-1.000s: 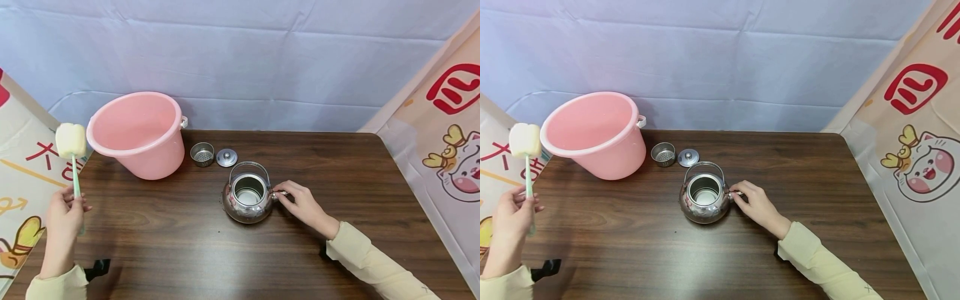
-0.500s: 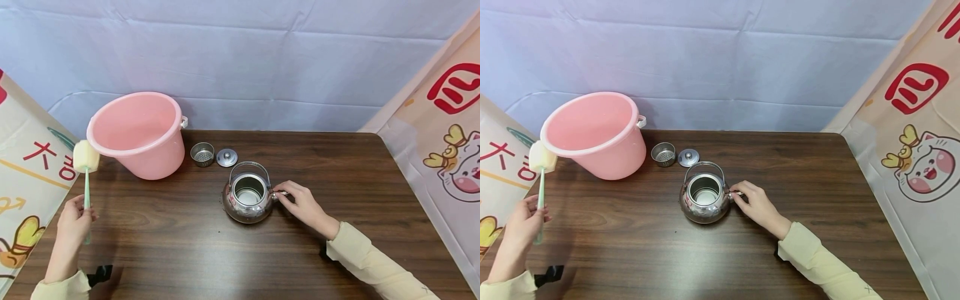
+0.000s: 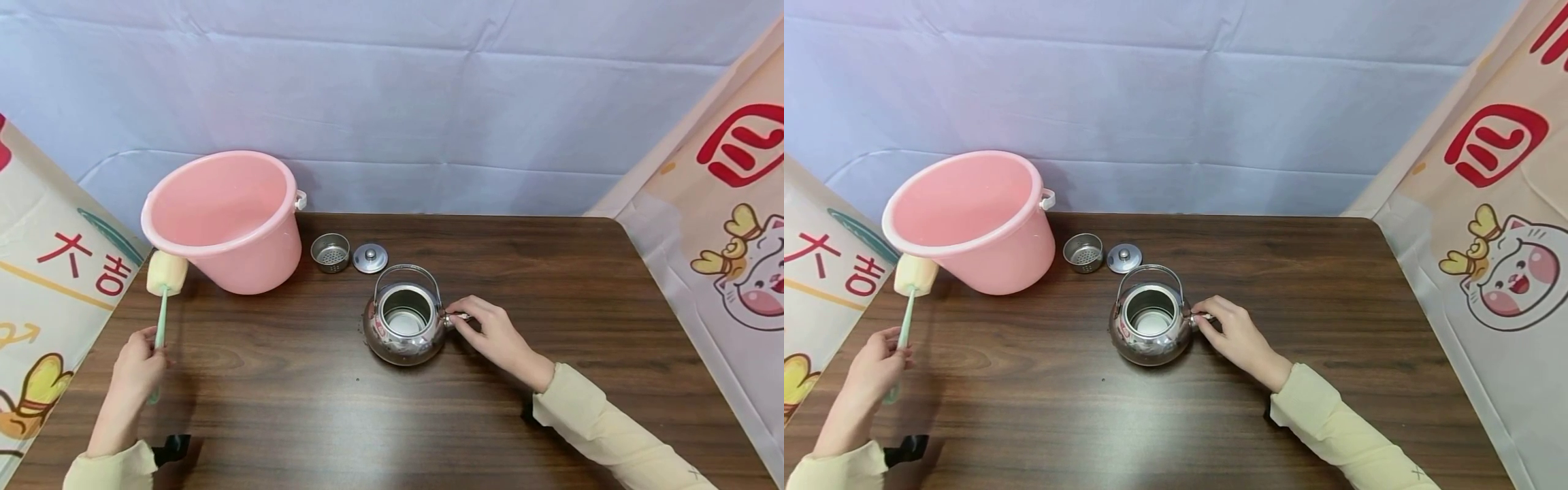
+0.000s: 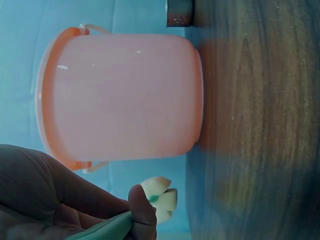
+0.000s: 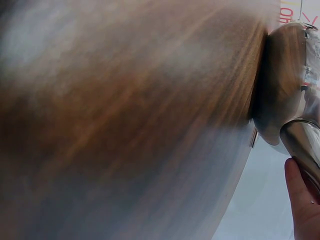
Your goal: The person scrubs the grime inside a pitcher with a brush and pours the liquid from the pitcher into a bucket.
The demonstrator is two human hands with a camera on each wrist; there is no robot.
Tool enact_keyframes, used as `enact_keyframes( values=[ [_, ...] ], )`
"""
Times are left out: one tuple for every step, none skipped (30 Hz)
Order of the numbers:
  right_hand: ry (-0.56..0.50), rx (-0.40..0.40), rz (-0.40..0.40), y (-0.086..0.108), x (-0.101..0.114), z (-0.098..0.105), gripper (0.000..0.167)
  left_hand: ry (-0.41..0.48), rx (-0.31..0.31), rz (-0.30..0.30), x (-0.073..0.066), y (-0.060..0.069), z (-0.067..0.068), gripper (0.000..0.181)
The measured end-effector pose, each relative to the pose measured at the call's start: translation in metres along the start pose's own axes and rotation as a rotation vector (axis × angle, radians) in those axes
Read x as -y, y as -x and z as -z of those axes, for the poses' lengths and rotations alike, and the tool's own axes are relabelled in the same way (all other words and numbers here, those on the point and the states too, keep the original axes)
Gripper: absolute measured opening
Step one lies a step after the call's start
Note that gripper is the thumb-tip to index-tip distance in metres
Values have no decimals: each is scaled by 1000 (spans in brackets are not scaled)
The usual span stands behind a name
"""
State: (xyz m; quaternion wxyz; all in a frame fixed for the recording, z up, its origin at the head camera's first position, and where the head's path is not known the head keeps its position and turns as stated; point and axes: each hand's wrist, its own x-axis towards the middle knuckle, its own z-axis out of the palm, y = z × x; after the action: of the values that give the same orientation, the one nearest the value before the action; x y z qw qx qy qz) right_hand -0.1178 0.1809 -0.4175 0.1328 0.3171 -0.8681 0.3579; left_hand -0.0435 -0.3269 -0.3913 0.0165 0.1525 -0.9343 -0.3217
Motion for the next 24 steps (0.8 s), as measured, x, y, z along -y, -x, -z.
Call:
enact_keyframes(
  values=[
    [-1,0,-2,0,0,0,14,-11,13,0,0,0,0,43],
    [-1,0,-4,0,0,0,14,-20,22,2,0,-1,0,42],
    [0,-1,-7,0,0,0,14,-29,31,2,-1,-1,-1,42],
    [1,-2,-6,0,0,0,14,-37,57,-9,-2,0,0,43],
    [3,-2,-7,0,0,0,14,-46,63,-7,-3,0,0,43],
    [5,-4,-6,0,0,0,14,-56,66,-5,-3,0,0,43],
    [6,-4,-5,0,0,0,14,-65,68,-1,-5,0,0,43],
    [8,-1,-6,0,0,0,14,-67,71,1,-5,1,0,44],
    [10,1,-5,0,0,0,13,-68,75,8,-6,1,0,44],
    [12,2,-5,0,0,1,13,-72,77,12,-6,1,0,45],
    [13,5,-5,0,0,1,12,-78,82,16,-6,0,0,45],
    [14,6,-3,-1,0,1,12,-84,86,17,-6,0,-1,46],
    [14,6,-2,-1,0,1,12,-90,90,17,-6,0,-1,46],
    [10,4,0,-1,0,1,12,-91,99,22,-6,-1,-1,46],
    [7,-1,7,-1,-1,1,12,-93,106,27,-5,-2,-1,46],
    [3,-7,12,-1,-1,1,13,-97,113,28,-5,-2,-2,46],
    [0,-13,19,-1,-1,0,14,-98,124,33,-5,-3,-2,47],
    [-4,-19,24,-1,-1,0,14,-97,135,41,-5,-3,-2,47],
    [-8,-25,28,-1,-2,0,15,-92,150,51,-4,-4,-2,48],
    [-10,-29,33,-1,-2,0,16,-81,164,64,-4,-4,-2,48],
    [-11,-33,37,-1,-2,-1,16,-69,177,73,-4,-4,-2,49],
    [-11,-34,37,-1,-2,-1,17,-57,193,84,-4,-4,-2,49],
    [-11,-35,36,-1,-2,-1,17,-49,208,93,-4,-4,-2,49],
    [-11,-34,33,-1,-1,-1,17,-50,219,97,-4,-4,-2,49]
  ],
)
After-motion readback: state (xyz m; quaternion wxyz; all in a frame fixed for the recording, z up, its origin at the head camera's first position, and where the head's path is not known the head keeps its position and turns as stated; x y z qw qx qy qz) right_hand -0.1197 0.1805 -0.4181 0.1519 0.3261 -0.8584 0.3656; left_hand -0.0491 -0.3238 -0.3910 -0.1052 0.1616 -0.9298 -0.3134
